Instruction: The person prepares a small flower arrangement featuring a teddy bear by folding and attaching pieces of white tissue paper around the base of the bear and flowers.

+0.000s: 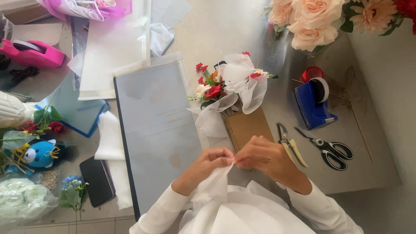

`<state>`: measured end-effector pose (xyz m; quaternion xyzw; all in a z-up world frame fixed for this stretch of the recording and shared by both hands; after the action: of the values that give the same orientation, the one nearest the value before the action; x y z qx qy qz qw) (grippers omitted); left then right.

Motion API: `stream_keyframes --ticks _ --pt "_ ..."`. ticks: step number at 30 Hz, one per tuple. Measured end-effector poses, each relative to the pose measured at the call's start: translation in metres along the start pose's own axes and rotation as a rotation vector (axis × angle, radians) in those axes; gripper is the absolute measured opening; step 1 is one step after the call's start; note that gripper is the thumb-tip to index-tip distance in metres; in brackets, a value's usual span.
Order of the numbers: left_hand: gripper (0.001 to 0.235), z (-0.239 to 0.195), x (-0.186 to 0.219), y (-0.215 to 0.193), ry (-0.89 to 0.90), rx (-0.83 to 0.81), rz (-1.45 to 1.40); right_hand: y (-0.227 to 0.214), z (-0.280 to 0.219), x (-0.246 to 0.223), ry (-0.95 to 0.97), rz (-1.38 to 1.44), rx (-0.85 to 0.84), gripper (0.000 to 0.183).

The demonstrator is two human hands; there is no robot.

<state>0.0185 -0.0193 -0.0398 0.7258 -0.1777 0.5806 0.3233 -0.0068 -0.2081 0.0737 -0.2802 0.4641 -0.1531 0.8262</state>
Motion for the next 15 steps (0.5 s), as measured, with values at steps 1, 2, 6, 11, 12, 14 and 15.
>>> stream_keyframes --ticks 1,2,6,11,12,14,15 --pt "0.031 0.002 -0.023 0.000 -0.166 -0.162 -0.280 -0.001 -0.001 0.000 -0.049 0.047 -0.040 0.005" --pt "0.031 -0.003 0.005 0.012 -0.166 -0.164 -0.282 -0.004 -0.003 0.003 -0.047 0.046 -0.040 0.005" --pt "0.020 -0.022 0.028 0.043 -0.643 -0.348 -0.826 -0.005 -0.007 0.001 -0.177 -0.024 -0.228 0.012" --pt "0.030 -0.010 0.052 0.029 -0.239 -0.105 -0.318 0.010 -0.023 0.024 0.058 -0.069 -0.120 0.009" --pt "0.036 -0.009 0.054 0.021 0.043 0.016 0.030 0.008 -0.020 0.022 0.096 -0.116 -0.090 0.009" --pt "0.041 -0.012 0.060 0.020 0.320 0.138 0.373 0.010 -0.019 0.020 0.136 -0.160 -0.062 0.009" --pt "0.027 -0.014 0.066 0.022 0.394 0.233 0.529 0.012 -0.020 0.022 0.162 -0.153 -0.035 0.009"
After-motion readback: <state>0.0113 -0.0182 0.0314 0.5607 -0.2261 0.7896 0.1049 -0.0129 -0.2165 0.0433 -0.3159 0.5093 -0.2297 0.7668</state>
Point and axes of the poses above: each hand's wrist, its own z-axis towards the middle knuckle, its own y-axis out of the palm, x = y × z, the point moved 3 cm from there along z, towards the middle knuckle, and after that the axes turned 9 degrees about -z, right-handed, at the moved point
